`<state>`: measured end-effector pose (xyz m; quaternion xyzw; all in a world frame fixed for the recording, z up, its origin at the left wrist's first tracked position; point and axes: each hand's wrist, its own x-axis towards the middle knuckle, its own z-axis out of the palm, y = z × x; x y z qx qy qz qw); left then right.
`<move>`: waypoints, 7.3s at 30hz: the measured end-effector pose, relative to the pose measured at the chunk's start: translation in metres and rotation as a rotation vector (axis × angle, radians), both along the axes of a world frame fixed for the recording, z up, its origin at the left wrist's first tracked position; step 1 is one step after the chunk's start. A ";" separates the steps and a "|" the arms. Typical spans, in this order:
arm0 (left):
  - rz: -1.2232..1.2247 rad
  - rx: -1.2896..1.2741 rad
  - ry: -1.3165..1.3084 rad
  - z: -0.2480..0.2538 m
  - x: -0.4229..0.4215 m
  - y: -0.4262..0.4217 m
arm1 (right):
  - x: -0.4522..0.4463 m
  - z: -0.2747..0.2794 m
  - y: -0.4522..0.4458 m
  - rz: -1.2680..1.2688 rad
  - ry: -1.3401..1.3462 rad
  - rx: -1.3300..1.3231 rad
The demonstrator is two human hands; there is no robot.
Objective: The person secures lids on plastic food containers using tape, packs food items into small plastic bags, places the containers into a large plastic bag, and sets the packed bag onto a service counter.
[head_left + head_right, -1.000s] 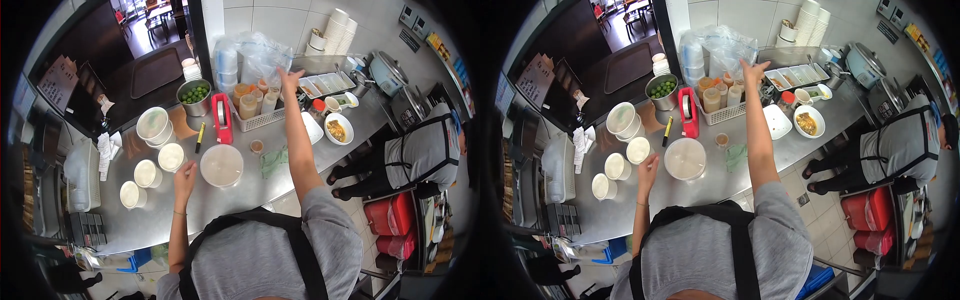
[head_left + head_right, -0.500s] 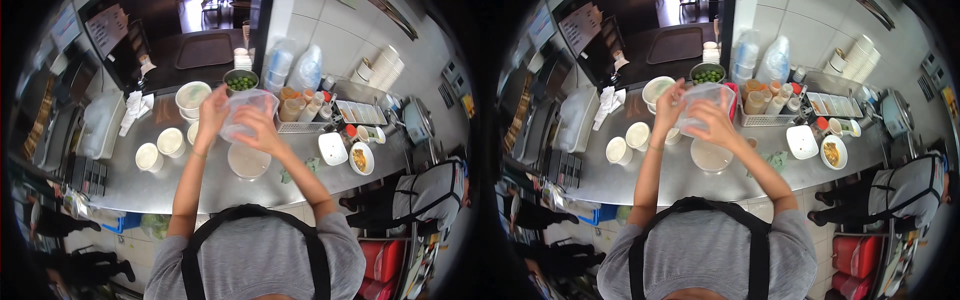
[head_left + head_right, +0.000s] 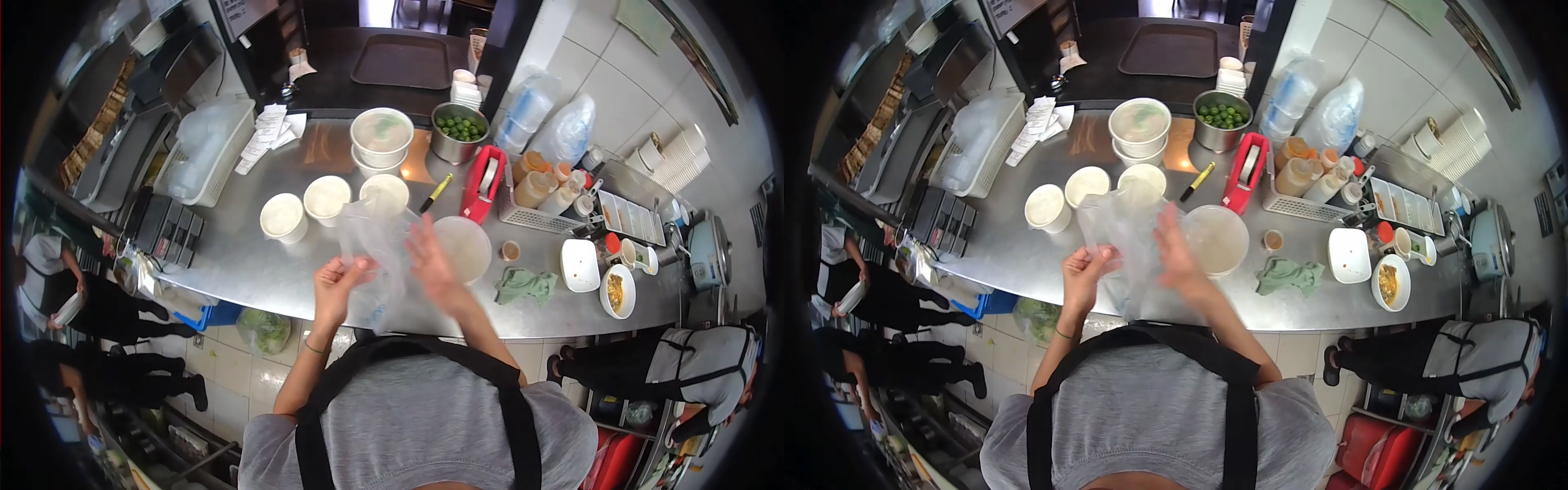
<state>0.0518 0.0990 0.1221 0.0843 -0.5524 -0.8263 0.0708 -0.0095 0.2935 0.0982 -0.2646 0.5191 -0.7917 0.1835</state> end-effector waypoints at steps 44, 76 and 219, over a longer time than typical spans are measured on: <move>-0.238 -1.508 -0.201 -0.065 0.015 -0.090 | -0.045 0.004 -0.068 0.461 0.358 1.453; -0.055 -1.042 -0.027 -0.077 0.014 -0.061 | -0.001 -0.028 0.134 -0.398 -0.742 0.217; -0.029 -0.068 -0.264 -0.090 -0.028 0.017 | -0.045 0.006 0.031 -0.658 0.565 0.640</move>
